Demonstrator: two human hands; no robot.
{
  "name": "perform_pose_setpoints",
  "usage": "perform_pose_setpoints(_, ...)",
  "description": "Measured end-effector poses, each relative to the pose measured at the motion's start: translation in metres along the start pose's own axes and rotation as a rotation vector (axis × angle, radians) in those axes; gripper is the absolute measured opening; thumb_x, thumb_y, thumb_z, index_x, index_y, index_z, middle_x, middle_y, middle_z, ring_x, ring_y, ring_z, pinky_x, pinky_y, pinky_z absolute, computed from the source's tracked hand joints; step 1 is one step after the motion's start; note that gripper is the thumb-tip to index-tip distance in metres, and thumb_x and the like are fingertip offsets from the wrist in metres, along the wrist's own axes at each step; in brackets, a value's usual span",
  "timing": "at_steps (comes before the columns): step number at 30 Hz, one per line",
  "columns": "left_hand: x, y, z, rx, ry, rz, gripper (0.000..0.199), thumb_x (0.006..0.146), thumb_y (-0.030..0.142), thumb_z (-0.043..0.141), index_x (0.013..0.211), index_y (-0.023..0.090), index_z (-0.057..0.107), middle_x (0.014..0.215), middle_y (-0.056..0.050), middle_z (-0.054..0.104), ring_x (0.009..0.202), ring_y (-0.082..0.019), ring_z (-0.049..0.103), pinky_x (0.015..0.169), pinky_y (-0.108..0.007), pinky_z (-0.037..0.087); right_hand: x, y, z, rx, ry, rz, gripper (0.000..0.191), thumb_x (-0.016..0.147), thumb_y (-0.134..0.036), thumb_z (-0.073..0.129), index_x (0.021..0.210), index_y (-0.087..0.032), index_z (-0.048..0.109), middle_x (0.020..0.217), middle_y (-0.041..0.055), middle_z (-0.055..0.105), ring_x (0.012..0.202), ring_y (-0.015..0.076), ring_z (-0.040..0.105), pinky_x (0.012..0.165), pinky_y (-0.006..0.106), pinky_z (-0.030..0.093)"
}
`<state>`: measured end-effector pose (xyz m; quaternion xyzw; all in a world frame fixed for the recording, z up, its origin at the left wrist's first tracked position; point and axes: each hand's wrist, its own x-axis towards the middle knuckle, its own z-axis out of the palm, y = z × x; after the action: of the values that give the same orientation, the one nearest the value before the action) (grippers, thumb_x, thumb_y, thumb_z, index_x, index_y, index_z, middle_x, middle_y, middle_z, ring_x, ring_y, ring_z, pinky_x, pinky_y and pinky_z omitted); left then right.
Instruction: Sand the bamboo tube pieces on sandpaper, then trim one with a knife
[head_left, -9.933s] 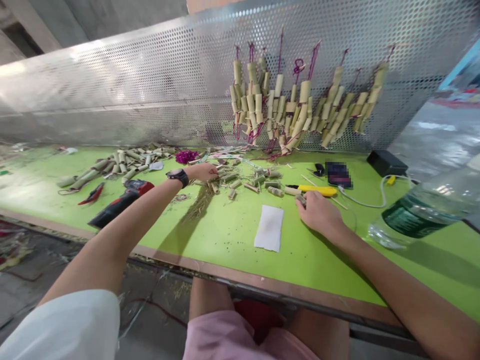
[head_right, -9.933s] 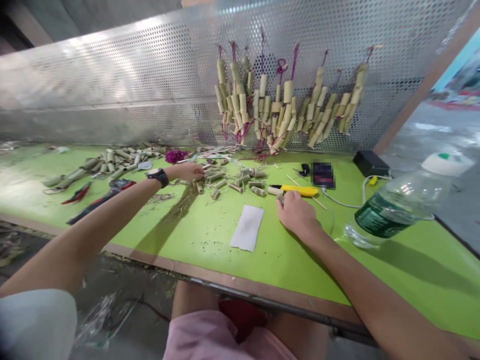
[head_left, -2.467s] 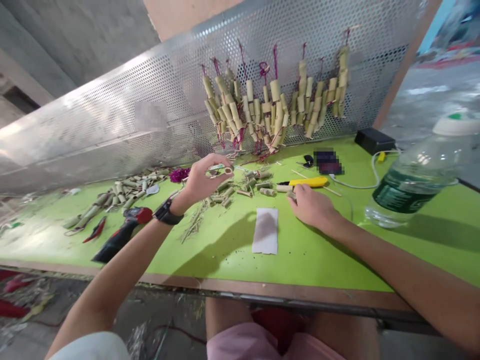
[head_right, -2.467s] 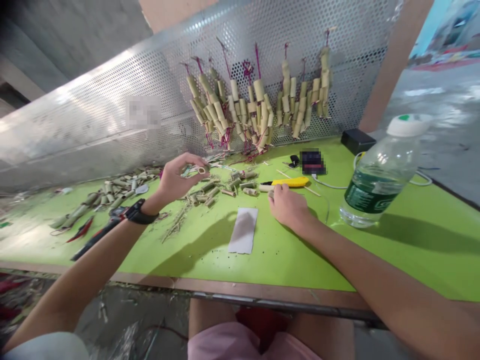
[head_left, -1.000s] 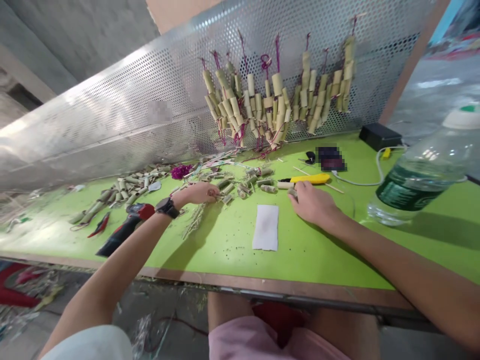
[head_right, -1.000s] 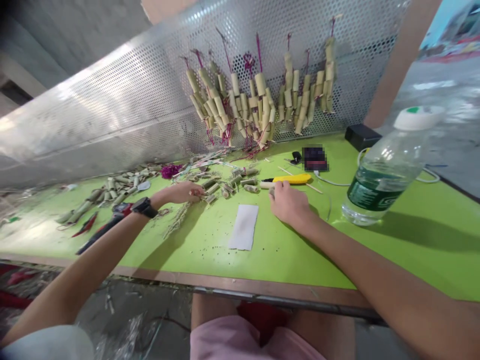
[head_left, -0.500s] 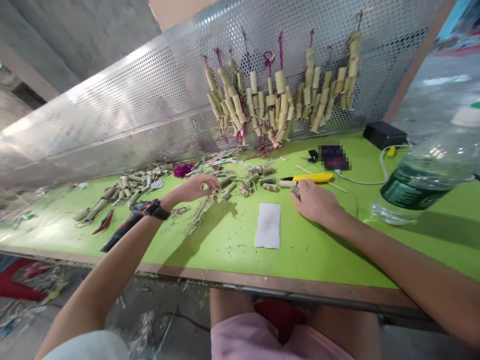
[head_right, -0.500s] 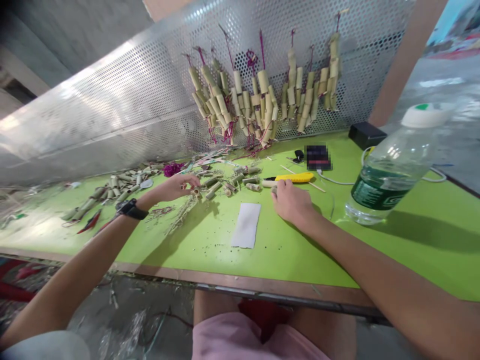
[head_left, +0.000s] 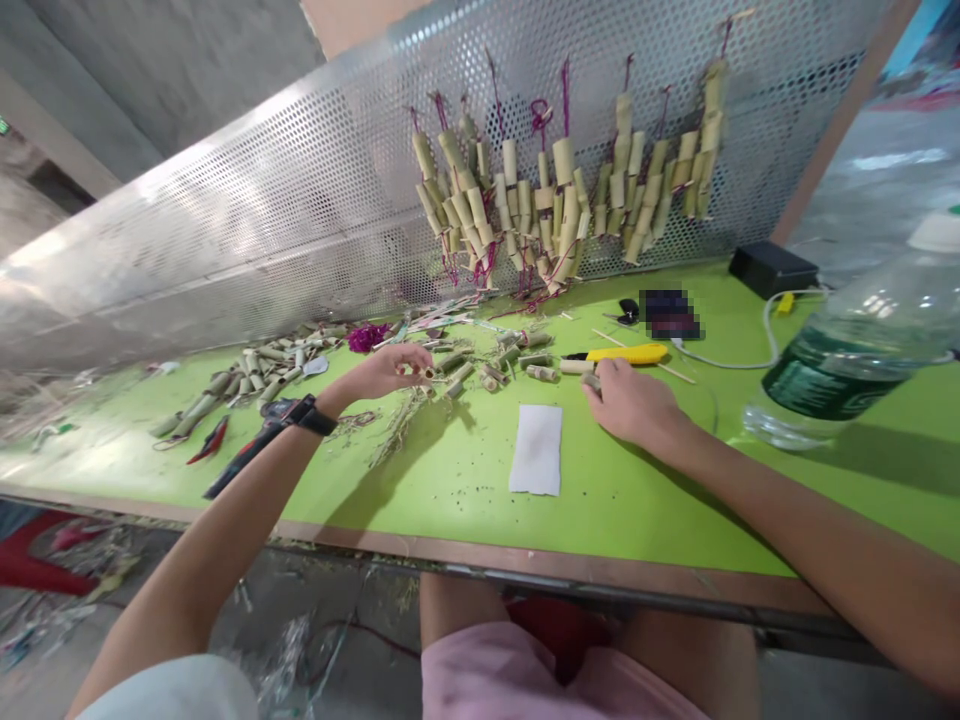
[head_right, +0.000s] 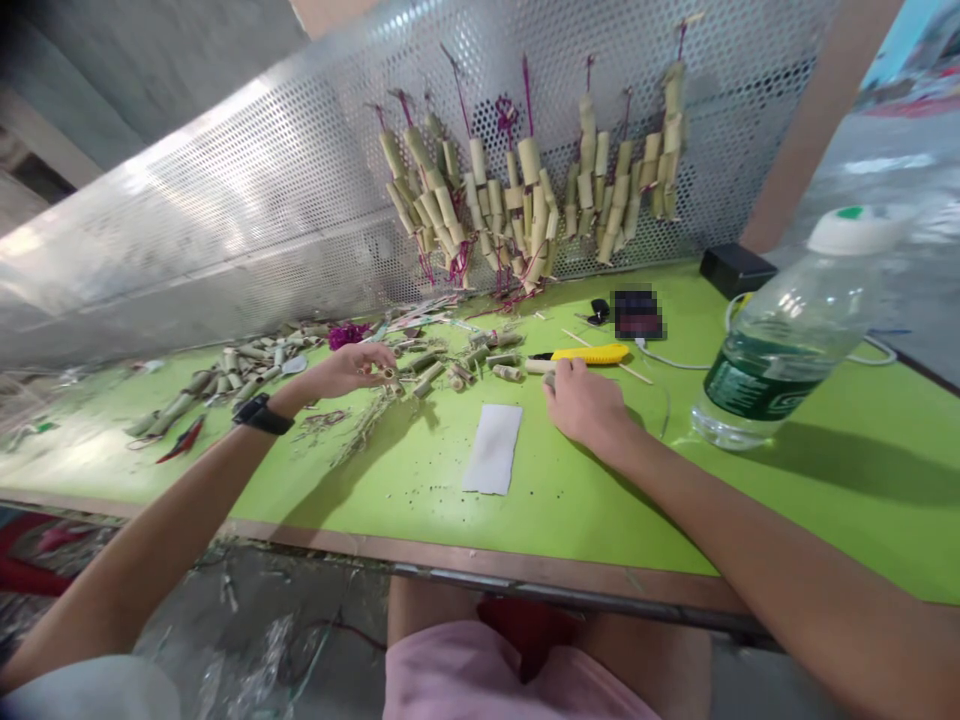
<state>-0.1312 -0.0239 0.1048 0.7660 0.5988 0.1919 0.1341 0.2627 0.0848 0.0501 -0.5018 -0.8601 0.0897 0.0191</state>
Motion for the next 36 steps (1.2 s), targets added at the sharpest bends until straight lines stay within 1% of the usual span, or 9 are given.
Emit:
perform_pose_setpoints(4, -0.002, -0.003, 0.000, 0.001, 0.023, -0.024, 0.048, 0.088, 0.067, 0.077, 0.105, 0.023, 0.074, 0.104, -0.007, 0.076, 0.086, -0.018, 0.070, 0.068, -0.028, 0.052, 0.000, 0.000, 0.001, -0.012, 0.008, 0.006, 0.039, 0.113, -0.037, 0.040, 0.130, -0.008, 0.059, 0.125, 0.0225, 0.068, 0.079, 0.0248, 0.069, 0.054, 0.034, 0.043)
perform_pose_setpoints(12, -0.004, 0.000, -0.003, -0.055, 0.022, -0.070, 0.044, 0.089, 0.064, 0.077, 0.106, 0.023, 0.077, 0.094, -0.006, 0.078, 0.072, -0.015, 0.067, 0.061, -0.025, 0.051, 0.000, -0.001, -0.001, -0.026, 0.001, 0.019, 0.040, 0.113, -0.036, 0.040, 0.133, -0.007, 0.058, 0.127, 0.0234, 0.068, 0.083, 0.0268, 0.071, 0.058, 0.035, 0.045)
perform_pose_setpoints(18, -0.006, -0.002, -0.005, 0.010, 0.129, -0.078, 0.050, 0.092, 0.067, 0.073, 0.112, 0.021, 0.078, 0.097, -0.009, 0.080, 0.081, -0.020, 0.073, 0.072, -0.031, 0.058, 0.000, -0.001, 0.000, -0.027, 0.013, 0.012, 0.039, 0.113, -0.035, 0.041, 0.132, -0.007, 0.059, 0.127, 0.0231, 0.068, 0.088, 0.0282, 0.072, 0.059, 0.035, 0.045)
perform_pose_setpoints(21, -0.010, -0.006, -0.006, 0.041, 0.080, -0.100, 0.053, 0.098, 0.067, 0.063, 0.124, 0.022, 0.076, 0.110, -0.011, 0.081, 0.091, -0.022, 0.075, 0.079, -0.034, 0.061, 0.000, 0.000, 0.000, -0.030, 0.014, 0.010, 0.038, 0.113, -0.035, 0.042, 0.132, -0.006, 0.058, 0.128, 0.0226, 0.068, 0.091, 0.0295, 0.073, 0.058, 0.035, 0.043)
perform_pose_setpoints(25, -0.016, -0.018, -0.003, 0.130, -0.091, -0.177, 0.047, 0.099, 0.063, 0.059, 0.119, 0.025, 0.079, 0.130, -0.012, 0.078, 0.107, -0.027, 0.075, 0.092, -0.041, 0.061, 0.000, 0.000, 0.000, -0.045, 0.016, 0.010, 0.037, 0.113, -0.035, 0.042, 0.131, -0.006, 0.058, 0.129, 0.0236, 0.068, 0.095, 0.0305, 0.074, 0.058, 0.034, 0.042)
perform_pose_setpoints(27, -0.017, -0.025, 0.002, 0.235, -0.170, -0.212, 0.043, 0.100, 0.056, 0.057, 0.120, 0.025, 0.080, 0.134, -0.011, 0.077, 0.116, -0.030, 0.072, 0.102, -0.045, 0.058, 0.000, 0.000, 0.001, -0.040, 0.011, 0.010, 0.038, 0.114, -0.036, 0.041, 0.132, -0.007, 0.057, 0.129, 0.0246, 0.068, 0.093, 0.0299, 0.074, 0.057, 0.034, 0.042)
perform_pose_setpoints(29, -0.016, -0.032, 0.007, 0.311, -0.198, -0.229, 0.042, 0.100, 0.052, 0.055, 0.121, 0.024, 0.080, 0.133, -0.012, 0.077, 0.119, -0.031, 0.071, 0.108, -0.048, 0.055, 0.001, 0.001, 0.002, -0.037, 0.015, 0.009, 0.038, 0.113, -0.036, 0.041, 0.131, -0.007, 0.058, 0.129, 0.0253, 0.068, 0.091, 0.0303, 0.074, 0.058, 0.034, 0.042)
perform_pose_setpoints(33, -0.009, -0.039, 0.015, 0.328, -0.164, -0.259, 0.046, 0.099, 0.058, 0.055, 0.113, 0.022, 0.080, 0.119, -0.013, 0.079, 0.104, -0.029, 0.072, 0.097, -0.045, 0.058, 0.002, 0.002, 0.003, -0.021, 0.024, -0.008, 0.038, 0.113, -0.036, 0.041, 0.130, -0.007, 0.059, 0.128, 0.0254, 0.068, 0.090, 0.0309, 0.074, 0.057, 0.035, 0.044)
perform_pose_setpoints(36, -0.004, -0.037, 0.019, 0.273, -0.142, -0.270, 0.053, 0.097, 0.066, 0.057, 0.119, 0.022, 0.077, 0.114, -0.013, 0.079, 0.098, -0.027, 0.072, 0.091, -0.042, 0.059, 0.002, 0.003, 0.004, -0.016, 0.024, -0.016, 0.038, 0.113, -0.036, 0.040, 0.129, -0.007, 0.059, 0.126, 0.0250, 0.069, 0.088, 0.0301, 0.073, 0.055, 0.035, 0.042)
